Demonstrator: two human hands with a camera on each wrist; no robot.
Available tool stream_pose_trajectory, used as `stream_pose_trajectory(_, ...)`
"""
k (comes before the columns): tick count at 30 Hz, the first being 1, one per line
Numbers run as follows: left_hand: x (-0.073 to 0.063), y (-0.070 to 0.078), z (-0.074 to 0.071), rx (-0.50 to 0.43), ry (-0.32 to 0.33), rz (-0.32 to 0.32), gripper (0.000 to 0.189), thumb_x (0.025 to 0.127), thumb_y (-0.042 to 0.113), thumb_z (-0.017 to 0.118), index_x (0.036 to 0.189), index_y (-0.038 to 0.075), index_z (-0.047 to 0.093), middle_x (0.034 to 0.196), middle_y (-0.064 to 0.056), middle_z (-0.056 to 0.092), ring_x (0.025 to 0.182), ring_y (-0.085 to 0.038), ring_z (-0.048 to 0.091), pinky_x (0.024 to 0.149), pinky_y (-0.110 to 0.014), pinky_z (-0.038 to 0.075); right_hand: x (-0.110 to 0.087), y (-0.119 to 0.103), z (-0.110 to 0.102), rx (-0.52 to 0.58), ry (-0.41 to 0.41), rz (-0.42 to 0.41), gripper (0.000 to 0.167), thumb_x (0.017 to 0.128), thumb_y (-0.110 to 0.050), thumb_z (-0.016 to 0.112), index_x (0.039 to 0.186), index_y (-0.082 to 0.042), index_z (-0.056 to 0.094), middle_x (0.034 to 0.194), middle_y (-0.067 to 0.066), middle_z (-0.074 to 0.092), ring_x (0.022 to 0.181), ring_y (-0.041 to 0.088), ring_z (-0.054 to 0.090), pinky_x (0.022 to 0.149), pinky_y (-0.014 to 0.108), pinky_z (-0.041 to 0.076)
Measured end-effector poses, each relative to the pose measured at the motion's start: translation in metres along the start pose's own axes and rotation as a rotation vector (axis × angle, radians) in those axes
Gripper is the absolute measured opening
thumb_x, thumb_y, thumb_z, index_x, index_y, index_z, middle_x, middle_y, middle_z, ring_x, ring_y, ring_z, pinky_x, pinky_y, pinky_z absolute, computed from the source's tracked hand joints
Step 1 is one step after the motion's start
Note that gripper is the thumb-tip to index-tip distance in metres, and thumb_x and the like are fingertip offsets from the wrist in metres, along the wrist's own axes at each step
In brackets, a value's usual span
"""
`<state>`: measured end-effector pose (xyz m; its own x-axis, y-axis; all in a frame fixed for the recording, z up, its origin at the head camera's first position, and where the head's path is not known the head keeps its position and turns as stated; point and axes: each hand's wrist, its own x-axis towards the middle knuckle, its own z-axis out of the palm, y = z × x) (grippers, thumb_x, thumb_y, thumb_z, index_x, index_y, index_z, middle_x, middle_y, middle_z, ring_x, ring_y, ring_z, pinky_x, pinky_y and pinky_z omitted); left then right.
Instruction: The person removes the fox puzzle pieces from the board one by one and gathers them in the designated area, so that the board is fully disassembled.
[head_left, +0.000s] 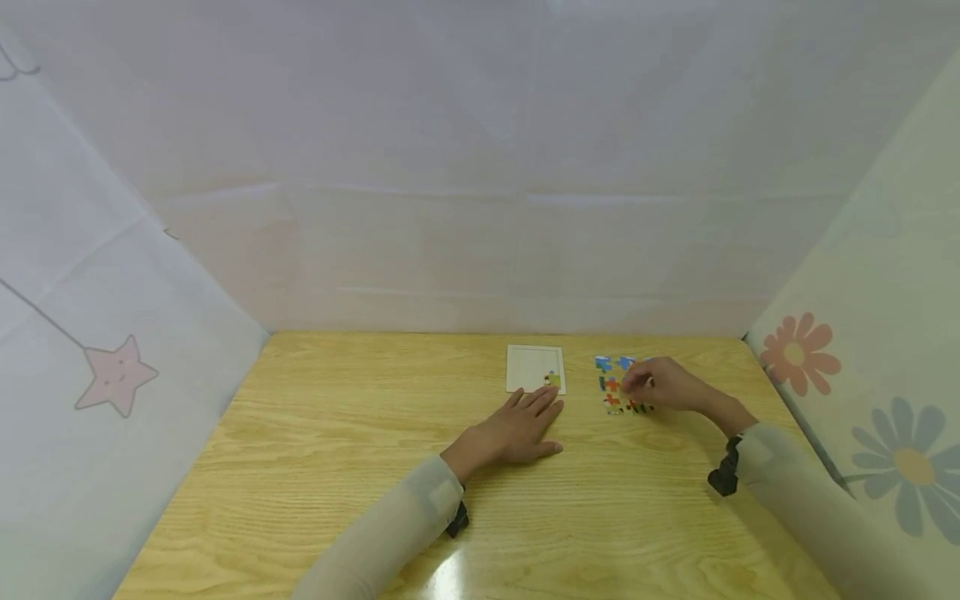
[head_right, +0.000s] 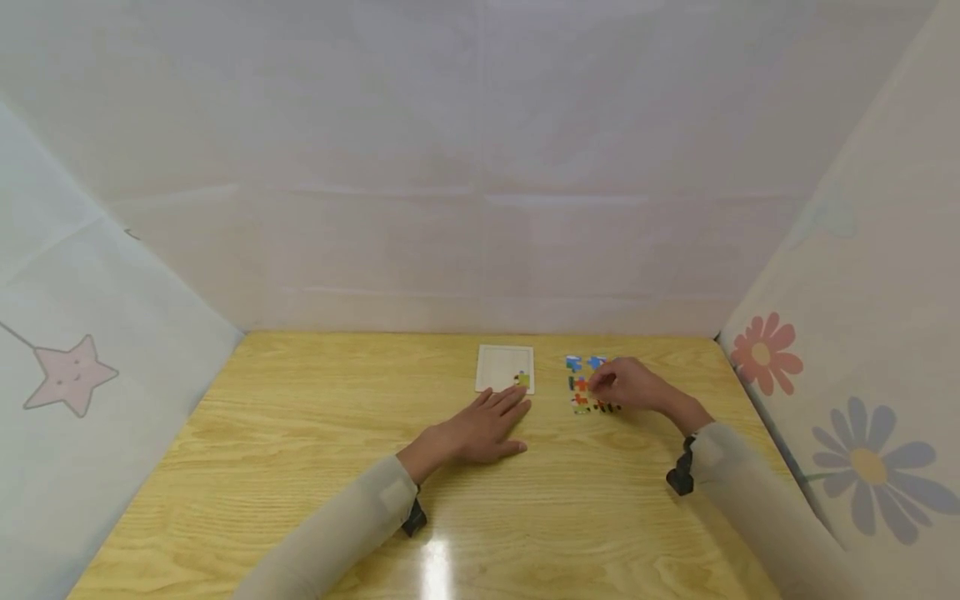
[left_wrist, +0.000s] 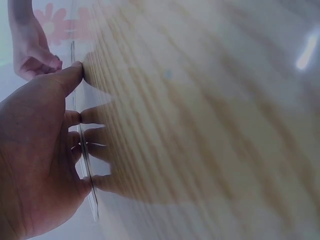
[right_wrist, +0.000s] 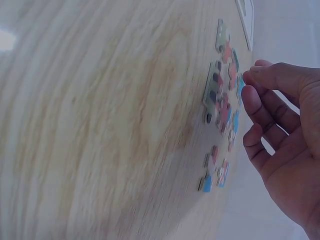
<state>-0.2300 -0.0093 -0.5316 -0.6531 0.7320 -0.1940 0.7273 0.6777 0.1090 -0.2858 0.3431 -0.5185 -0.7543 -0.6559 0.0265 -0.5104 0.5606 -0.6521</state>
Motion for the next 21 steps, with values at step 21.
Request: stream_pose_trajectory(21, 0.0, 0.0, 0.002, 0.006, 0.003, -0.004, 0.08, 0.11, 0.061, 0.04, 0.172, 0.015, 0.018, 0.179, -0.006, 0.006, 0.165, -0.021, 0.006, 0.132, -0.05, 0.014, 0.04, -0.023, 0.015, 0.058, -0.006, 0.049, 0.015, 0.102, -0.005, 0.07, 0.115, -0.002, 0.078, 0.107, 0.014, 0.077, 0.088, 0.019, 0.072, 0.075, 0.03, 0.06)
